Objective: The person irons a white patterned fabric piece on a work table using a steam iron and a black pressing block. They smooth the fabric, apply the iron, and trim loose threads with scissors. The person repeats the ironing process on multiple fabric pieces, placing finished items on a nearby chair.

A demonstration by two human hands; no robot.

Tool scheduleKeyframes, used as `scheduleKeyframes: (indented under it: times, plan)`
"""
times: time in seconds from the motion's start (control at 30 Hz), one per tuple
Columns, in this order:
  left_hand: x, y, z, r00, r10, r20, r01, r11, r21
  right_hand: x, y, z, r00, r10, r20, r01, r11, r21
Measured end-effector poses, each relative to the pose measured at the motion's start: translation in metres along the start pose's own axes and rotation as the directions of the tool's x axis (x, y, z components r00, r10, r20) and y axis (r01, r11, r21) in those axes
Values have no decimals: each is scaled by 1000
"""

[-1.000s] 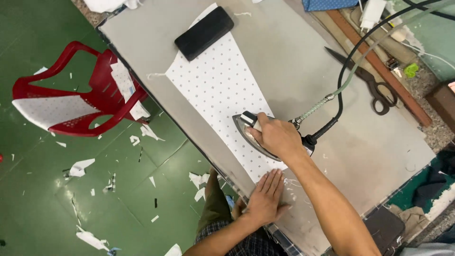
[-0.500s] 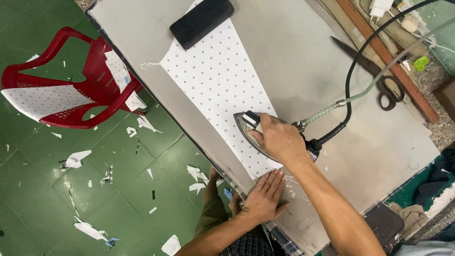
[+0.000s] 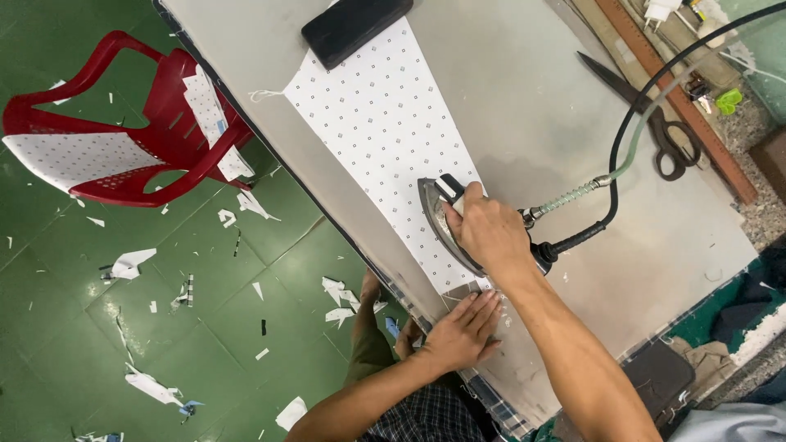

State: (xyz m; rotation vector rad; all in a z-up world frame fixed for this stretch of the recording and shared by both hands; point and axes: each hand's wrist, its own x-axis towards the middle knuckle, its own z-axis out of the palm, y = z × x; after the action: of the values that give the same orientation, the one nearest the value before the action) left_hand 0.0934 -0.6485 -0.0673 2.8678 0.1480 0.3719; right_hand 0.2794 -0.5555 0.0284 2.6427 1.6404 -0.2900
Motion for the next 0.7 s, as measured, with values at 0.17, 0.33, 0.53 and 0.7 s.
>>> scheduleKeyframes:
  times: [0.17,0.33,0.53,0.7]
  plan:
    - [-30,15,11,949,224,-220,-253,961,-110,-24,4,2,999,39,-7,-39,998,46]
    - [-58,-3,-7,906,258,-335,-327,930,-167,-46,9,7,997,69,-24,-67,995,74]
    - [-75,-100,-34,926,146,-347,-164,986,-23,-61,1,-26,995,93,40,-95,994,54]
    - [-22,-220,-72,941,9,-338,9,999,52,-58,-10,-72,928,172,331,-250,945,210]
